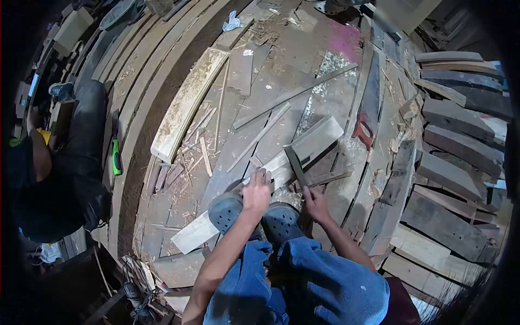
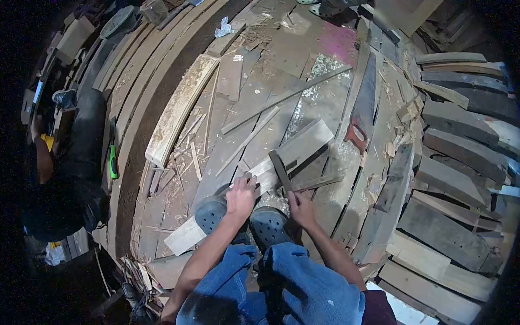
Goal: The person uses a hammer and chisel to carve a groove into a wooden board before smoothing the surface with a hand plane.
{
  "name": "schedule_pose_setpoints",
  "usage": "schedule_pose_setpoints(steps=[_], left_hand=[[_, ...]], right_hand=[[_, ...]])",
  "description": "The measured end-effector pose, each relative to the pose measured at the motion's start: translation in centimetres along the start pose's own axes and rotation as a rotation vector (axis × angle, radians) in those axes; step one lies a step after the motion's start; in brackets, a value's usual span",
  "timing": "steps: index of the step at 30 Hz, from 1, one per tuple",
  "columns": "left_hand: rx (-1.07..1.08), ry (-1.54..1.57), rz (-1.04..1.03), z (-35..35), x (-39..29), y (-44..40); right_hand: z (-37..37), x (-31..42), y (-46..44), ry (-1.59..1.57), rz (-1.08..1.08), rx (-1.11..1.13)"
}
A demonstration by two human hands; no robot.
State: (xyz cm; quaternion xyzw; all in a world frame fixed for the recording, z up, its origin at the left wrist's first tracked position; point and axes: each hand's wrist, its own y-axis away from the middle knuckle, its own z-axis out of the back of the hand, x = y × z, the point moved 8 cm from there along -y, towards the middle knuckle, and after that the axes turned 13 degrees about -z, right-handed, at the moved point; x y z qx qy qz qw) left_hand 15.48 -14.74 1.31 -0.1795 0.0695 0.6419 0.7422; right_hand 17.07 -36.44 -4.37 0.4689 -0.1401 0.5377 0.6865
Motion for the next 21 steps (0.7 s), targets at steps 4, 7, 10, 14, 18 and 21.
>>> schedule_pose_setpoints(steps=[4, 7, 10, 14, 18, 21], left_hand=[[0.048, -0.013, -0.059, -0.6, -0.4, 0.6], [0.072, -0.012, -0.092, -0.6, -0.9, 0.4], [0.027, 0.000, -0.099, -0.2, -1.2, 0.1], [0.040, 0.001, -0.107, -0.3, -1.0, -0.1], [0.016, 0.000, -0.109, -0.1, -0.8, 0.0], [0.055, 0.036, -0.054, -0.7, -0.3, 0.4]], right_hand=[[-1.7, -1.0, 0.6, -0.019, -0.122, 0.075], [-1.1, -0.7, 0.5, 0.047, -0.077, 0.031], [-1.0, -0.4, 0.6, 0.032, -0.096, 0.059], [-0.9, 0.6, 0.6, 0.057, -0.047, 0.037], [-1.2, -0.2, 0.1, 0.018, -0.005, 0.039], [-1.4, -1.0, 0.0, 0.084, -0.083, 0.086]])
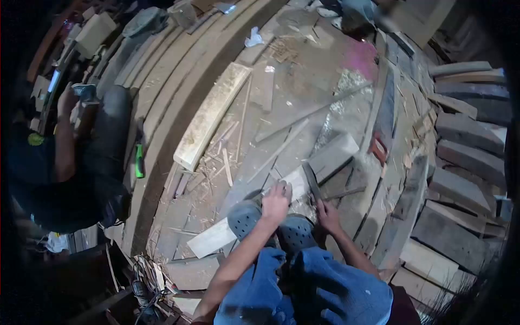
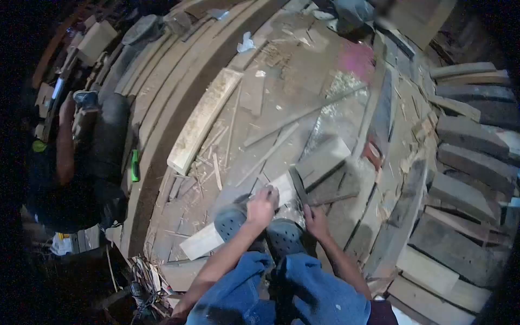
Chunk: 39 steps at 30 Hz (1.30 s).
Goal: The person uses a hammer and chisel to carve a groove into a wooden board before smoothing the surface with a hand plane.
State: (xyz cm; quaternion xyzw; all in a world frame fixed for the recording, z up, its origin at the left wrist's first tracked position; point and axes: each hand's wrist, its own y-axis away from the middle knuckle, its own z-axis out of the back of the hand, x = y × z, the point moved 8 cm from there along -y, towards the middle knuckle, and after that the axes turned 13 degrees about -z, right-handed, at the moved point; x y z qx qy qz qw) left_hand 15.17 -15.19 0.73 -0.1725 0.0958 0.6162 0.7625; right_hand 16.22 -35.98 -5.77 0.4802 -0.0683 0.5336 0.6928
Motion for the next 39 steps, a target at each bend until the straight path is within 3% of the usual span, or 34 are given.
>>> schedule_pose_setpoints(steps=[1, 3, 4, 6, 8, 11, 16, 20, 24, 27, 31, 32, 33, 34, 35, 38, 39], left_hand=[[0.004, -0.091, -0.015, -0.1, -0.2, 0.4], [-0.057, 0.069, -0.013, 0.0, 0.7, 0.0], [-0.100, 0.048, 0.024, -0.7, 1.3, 0.7], [-0.267, 0.171, -0.005, 1.1, 1.3, 0.3], [-0.187, 0.236, -0.016, -0.9, 2.3, 0.6], [-0.213, 0.238, 0.038, -0.3, 2.1, 0.7], [-0.089, 0.228, 0.103, -1.0, 2.4, 0.6], [-0.121, 0.195, 0.050, 0.1, 1.7, 0.3], [-0.116, 0.177, 0.062, -1.5, 2.2, 0.5], [-0.117, 0.175, 0.073, -1.2, 2.3, 0.5], [-0.175, 0.243, 0.035, -0.4, 2.5, 0.4], [-0.240, 0.232, 0.015, 0.5, 2.3, 0.4], [-0.171, 0.234, 0.104, 0.2, 3.0, 0.2], [-0.087, 0.250, 0.197, -0.7, 3.4, 0.6], [-0.083, 0.244, 0.198, -0.2, 3.1, 0.6], [-0.082, 0.196, 0.207, -0.6, 3.2, 0.8], [-0.099, 0.211, 0.148, -0.6, 3.1, 0.8]], right_hand=[[0.2, -0.1, 0.0, 0.010, 0.058, -0.030], [0.8, 1.1, -0.2, -0.063, 0.165, -0.002], [2.0, 2.7, 0.5, 0.110, 0.141, -0.073], [2.2, 1.5, -0.6, -0.026, 0.140, -0.045], [2.5, 1.4, -0.9, -0.137, -0.004, 0.070], [3.0, 2.3, -0.7, -0.172, -0.030, 0.094], [2.0, 1.7, -0.7, 0.001, -0.049, 0.061], [1.8, 2.5, 1.0, 0.147, -0.025, 0.062], [2.0, 4.3, 2.6, 0.236, 0.230, -0.054], [0.2, 1.7, 1.2, 0.121, 0.091, 0.074], [0.3, 2.0, 2.3, 0.272, 0.245, -0.130], [1.3, 3.6, 2.7, 0.383, 0.193, -0.159], [2.3, 4.9, 2.5, 0.334, 0.331, -0.333], [2.4, 2.8, 0.5, 0.092, 0.118, -0.133], [1.9, 1.6, -0.2, 0.172, 0.017, -0.149], [0.1, 4.3, 3.7, 0.422, 0.216, -0.043], [0.7, 3.9, 2.9, 0.496, 0.057, 0.010]])
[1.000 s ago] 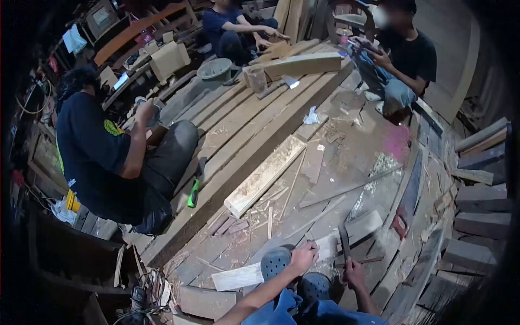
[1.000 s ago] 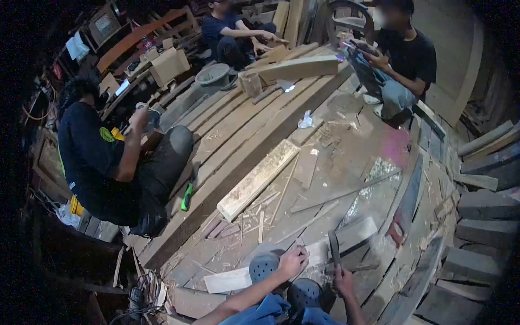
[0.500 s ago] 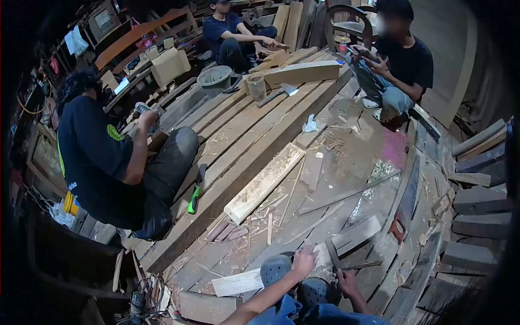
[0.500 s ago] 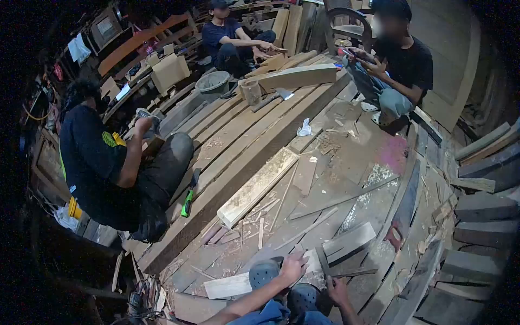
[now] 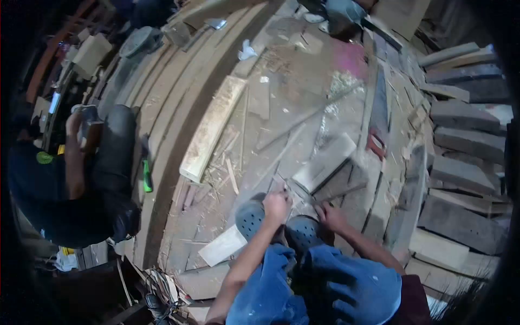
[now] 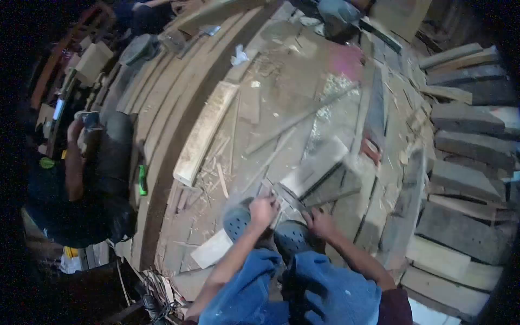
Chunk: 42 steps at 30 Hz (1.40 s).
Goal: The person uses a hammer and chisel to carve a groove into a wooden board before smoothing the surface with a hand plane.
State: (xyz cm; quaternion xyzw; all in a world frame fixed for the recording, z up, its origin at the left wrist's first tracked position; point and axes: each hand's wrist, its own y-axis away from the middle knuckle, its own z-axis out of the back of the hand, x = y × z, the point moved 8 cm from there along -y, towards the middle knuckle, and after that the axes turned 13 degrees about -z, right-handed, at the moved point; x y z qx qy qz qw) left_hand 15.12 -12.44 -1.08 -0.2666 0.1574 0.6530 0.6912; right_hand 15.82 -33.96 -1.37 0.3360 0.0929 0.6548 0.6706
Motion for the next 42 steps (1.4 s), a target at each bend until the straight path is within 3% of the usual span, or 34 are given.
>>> schedule_pose_setpoints(steps=[1, 2, 3, 4, 6, 8, 9, 12, 13, 16, 20, 21, 24, 25, 26, 28, 31, 34, 35, 37, 39, 42], left_hand=[[0.099, 0.049, 0.153, 0.3, 0.3, -0.2], [0.069, 0.051, 0.109, 1.0, -0.6, -0.8], [0.034, 0.038, 0.073, 1.3, -0.9, -0.9], [0.046, 0.056, 0.072, 0.6, -0.8, -0.4], [0.050, 0.054, 0.058, 0.2, 0.2, -0.5], [0.027, 0.010, -0.004, 0.2, -0.2, -0.6], [0.044, -0.027, 0.022, 0.2, -0.3, -0.7], [0.052, 0.037, 0.073, -0.1, 0.2, -0.6], [0.052, 0.023, 0.063, 0.2, 0.3, -0.7], [0.046, 0.003, 0.040, 0.4, -0.3, -0.7], [0.069, 0.047, 0.061, 0.7, -0.6, -0.8], [0.076, 0.041, 0.102, 0.7, -0.4, -0.8], [0.059, 0.031, 0.073, 0.0, -0.1, -0.5], [0.076, 0.063, 0.123, 0.0, 0.1, -0.4], [0.063, 0.065, 0.105, 0.0, 0.0, -0.7], [0.043, 0.062, 0.067, 0.1, 0.0, -0.7], [0.072, 0.014, 0.092, -0.1, 0.5, -0.7], [0.086, 0.039, 0.125, -0.2, 0.6, -1.1], [0.052, 0.040, 0.077, 0.0, 0.4, -1.0], [0.008, 0.022, -0.006, 0.0, 0.0, -0.5], [0.027, 0.034, 0.039, 0.0, -0.1, 0.1], [0.052, 0.030, 0.048, 0.2, 0.1, -0.7]], right_hand=[[0.1, -1.4, -2.3, -0.070, 0.080, -0.164], [1.0, -2.9, -3.3, -0.301, -0.131, -0.082], [3.1, -1.4, -2.0, -0.357, -0.114, -0.120], [2.2, -0.4, -1.7, -0.259, 0.064, -0.227], [-1.0, -0.2, -0.2, 0.022, 0.072, 0.020], [0.0, -1.4, -2.7, -0.067, 0.040, -0.026], [2.0, -1.7, -3.1, -0.325, -0.108, -0.052], [-0.6, 0.3, -0.7, -0.140, 0.052, -0.141], [-2.3, 0.7, -0.2, -0.043, 0.093, -0.025], [1.1, -1.5, -4.0, -0.369, -0.048, -0.177], [-2.4, -0.1, -1.2, -0.070, 0.078, -0.061], [-0.5, 0.4, -1.2, -0.077, 0.089, -0.074], [2.7, -2.7, -4.9, -0.390, -0.135, -0.104], [1.7, -2.4, -4.1, -0.282, -0.142, -0.165], [-0.2, -1.6, -2.8, -0.086, -0.076, -0.081], [-0.6, 0.4, -0.8, -0.055, 0.118, -0.073], [3.1, -0.6, -3.0, -0.356, -0.126, -0.037], [-3.9, -0.6, -1.4, 0.011, 0.107, -0.004], [-2.0, 0.9, -0.1, -0.040, 0.216, -0.148], [0.8, -0.8, -3.3, -0.246, -0.048, -0.110], [2.2, -1.0, -3.0, -0.362, -0.259, -0.085], [-2.3, -0.1, -0.6, -0.081, 0.223, -0.269]])
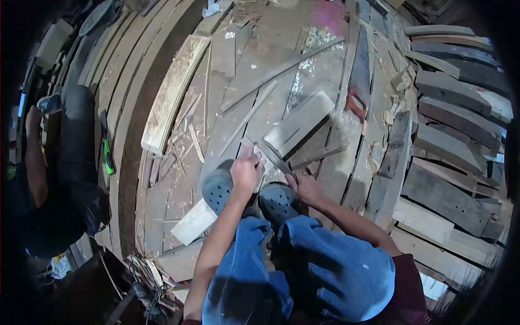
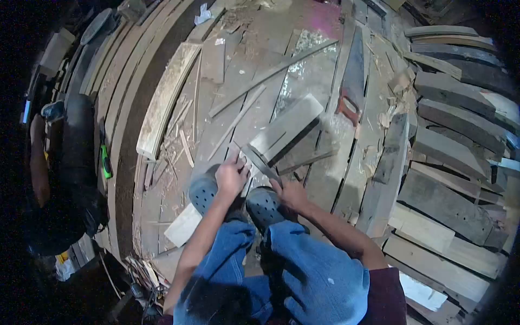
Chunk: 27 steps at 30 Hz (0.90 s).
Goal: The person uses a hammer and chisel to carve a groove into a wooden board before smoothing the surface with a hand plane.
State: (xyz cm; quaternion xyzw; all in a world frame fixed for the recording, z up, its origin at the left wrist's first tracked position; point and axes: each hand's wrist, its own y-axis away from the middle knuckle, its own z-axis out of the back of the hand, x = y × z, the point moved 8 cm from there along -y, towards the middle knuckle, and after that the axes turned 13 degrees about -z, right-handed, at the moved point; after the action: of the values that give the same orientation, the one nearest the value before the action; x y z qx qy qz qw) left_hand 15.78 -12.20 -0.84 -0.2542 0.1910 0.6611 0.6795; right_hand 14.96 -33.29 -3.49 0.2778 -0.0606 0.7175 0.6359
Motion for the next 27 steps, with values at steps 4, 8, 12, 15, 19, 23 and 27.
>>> schedule_pose_setpoints(steps=[4, 8, 12, 15, 19, 23, 27], left_hand=[[0.002, -0.027, -0.010, -0.4, -0.1, 0.6], [-0.016, -0.021, -0.042, -0.2, -0.1, 0.0], [-0.022, 0.021, -0.009, -0.3, -0.3, 0.5], [-0.037, 0.023, -0.028, 0.1, -0.4, -0.2], [-0.052, 0.018, 0.004, 0.1, -0.4, 0.2], [-0.007, -0.004, -0.009, -0.2, -0.3, 0.1], [-0.008, -0.014, -0.025, -0.1, -0.5, -0.5]], right_hand=[[3.4, -2.1, -3.5, -0.208, -0.442, 0.143], [1.7, -1.6, -2.4, 0.151, -0.104, 0.167], [2.2, -1.7, -2.5, -0.154, -0.290, 0.138], [1.4, -2.0, -2.8, 0.029, -0.153, 0.123], [1.5, 0.3, -1.0, -0.091, -0.229, 0.142], [1.6, -1.5, -3.4, -0.026, -0.210, 0.150], [1.4, -0.3, -1.3, 0.043, -0.095, 0.093]])
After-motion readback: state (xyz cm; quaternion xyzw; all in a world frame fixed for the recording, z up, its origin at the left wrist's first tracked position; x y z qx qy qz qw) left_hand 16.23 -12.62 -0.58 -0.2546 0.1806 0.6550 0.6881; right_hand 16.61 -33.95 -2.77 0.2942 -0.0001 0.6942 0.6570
